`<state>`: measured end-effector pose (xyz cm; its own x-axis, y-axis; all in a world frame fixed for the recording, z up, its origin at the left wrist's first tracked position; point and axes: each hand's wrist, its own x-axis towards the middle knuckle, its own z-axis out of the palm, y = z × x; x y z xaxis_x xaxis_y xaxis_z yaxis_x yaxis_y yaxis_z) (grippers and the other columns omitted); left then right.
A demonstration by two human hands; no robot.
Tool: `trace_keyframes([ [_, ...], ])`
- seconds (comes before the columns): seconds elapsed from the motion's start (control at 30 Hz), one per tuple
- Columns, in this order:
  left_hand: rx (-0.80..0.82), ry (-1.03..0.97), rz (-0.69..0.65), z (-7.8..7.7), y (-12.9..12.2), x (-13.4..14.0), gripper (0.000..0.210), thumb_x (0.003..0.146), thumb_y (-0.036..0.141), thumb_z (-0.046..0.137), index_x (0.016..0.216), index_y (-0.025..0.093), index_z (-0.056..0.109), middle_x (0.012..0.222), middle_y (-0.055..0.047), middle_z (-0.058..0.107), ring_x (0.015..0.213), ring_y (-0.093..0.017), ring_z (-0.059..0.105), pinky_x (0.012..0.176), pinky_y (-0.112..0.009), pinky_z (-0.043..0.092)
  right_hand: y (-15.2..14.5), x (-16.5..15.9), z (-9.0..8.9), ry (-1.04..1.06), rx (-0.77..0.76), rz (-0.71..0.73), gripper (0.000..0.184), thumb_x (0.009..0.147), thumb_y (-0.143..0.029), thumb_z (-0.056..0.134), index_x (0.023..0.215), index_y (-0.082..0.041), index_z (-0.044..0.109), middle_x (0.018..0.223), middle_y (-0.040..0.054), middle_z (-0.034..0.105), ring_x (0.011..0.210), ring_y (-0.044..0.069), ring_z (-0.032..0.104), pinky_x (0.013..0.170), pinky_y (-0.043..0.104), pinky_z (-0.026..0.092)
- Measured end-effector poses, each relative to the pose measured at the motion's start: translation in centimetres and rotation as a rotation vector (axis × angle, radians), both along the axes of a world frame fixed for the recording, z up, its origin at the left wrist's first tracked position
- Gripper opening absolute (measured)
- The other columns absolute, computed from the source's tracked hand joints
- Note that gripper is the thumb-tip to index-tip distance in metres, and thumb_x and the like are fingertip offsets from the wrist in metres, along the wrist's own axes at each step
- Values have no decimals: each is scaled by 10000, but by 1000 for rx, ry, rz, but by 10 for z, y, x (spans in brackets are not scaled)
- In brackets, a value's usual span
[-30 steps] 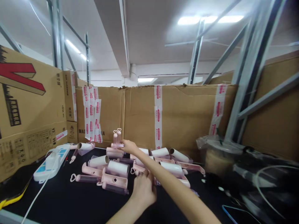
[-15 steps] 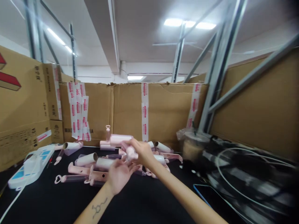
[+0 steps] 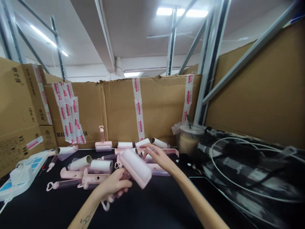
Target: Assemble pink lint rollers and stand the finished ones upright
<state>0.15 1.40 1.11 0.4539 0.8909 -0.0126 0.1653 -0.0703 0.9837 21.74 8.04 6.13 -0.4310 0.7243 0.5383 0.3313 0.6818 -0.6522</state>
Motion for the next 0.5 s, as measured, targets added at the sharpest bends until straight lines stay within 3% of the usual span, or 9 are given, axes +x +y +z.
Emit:
trace_keyframes([
  [0.07, 182, 252, 37, 0, -4, -4, 350, 657, 202, 602, 1001, 149, 571, 555, 53, 508, 403, -70, 402, 434, -196, 306, -4, -2, -10, -104, -98, 143, 502, 823, -522, 450, 1147, -152, 552, 945, 85, 644, 942, 224, 572, 820, 356, 439],
  [0.13, 265, 387, -1, 1, -7, -8, 486, 607, 242, 676, 1076, 170, 571, 586, 49, 525, 483, -95, 445, 457, -194, 309, -11, -5, -16, -207, -123, 198, 611, 718, -518, 597, 1215, -173, 514, 1088, 93, 608, 974, 233, 562, 834, 352, 438],
  [0.2, 203, 442, -59, 4, -8, -13, 571, 589, 345, 715, 1114, 186, 554, 561, 57, 511, 470, -99, 438, 423, -185, 293, -15, -7, -17, -298, -156, 215, 609, 662, -493, 661, 1173, -178, 559, 1081, 88, 621, 942, 239, 578, 821, 352, 444],
  [0.27, 91, 436, -73, 8, -8, -20, 532, 645, 445, 667, 1092, 179, 557, 507, 67, 476, 400, -83, 395, 360, -172, 253, -14, -2, -13, -297, -181, 210, 471, 706, -490, 617, 1042, -161, 638, 990, 79, 658, 901, 240, 594, 805, 353, 447],
  [0.37, 47, 273, 77, 17, -6, -36, 436, 724, 458, 600, 1035, 155, 553, 449, 73, 462, 332, -68, 364, 314, -157, 245, -5, 15, -3, -101, -128, 58, 393, 761, -481, 539, 920, -139, 647, 927, 74, 660, 880, 233, 590, 776, 334, 443],
  [0.43, 124, 8, 233, 23, -6, -44, 357, 728, 406, 623, 961, 145, 555, 469, 52, 509, 377, -83, 450, 378, -169, 362, -3, 24, 2, -11, -101, -59, 357, 745, -456, 546, 900, -140, 606, 898, 65, 643, 825, 215, 588, 721, 307, 445],
  [0.5, 176, -289, 339, 26, -6, -48, 262, 740, 357, 625, 864, 133, 568, 540, 9, 575, 504, -121, 555, 521, -231, 477, -4, 26, 1, -79, -140, -82, 328, 698, -408, 591, 905, -156, 559, 830, 36, 630, 731, 187, 583, 654, 280, 442],
])
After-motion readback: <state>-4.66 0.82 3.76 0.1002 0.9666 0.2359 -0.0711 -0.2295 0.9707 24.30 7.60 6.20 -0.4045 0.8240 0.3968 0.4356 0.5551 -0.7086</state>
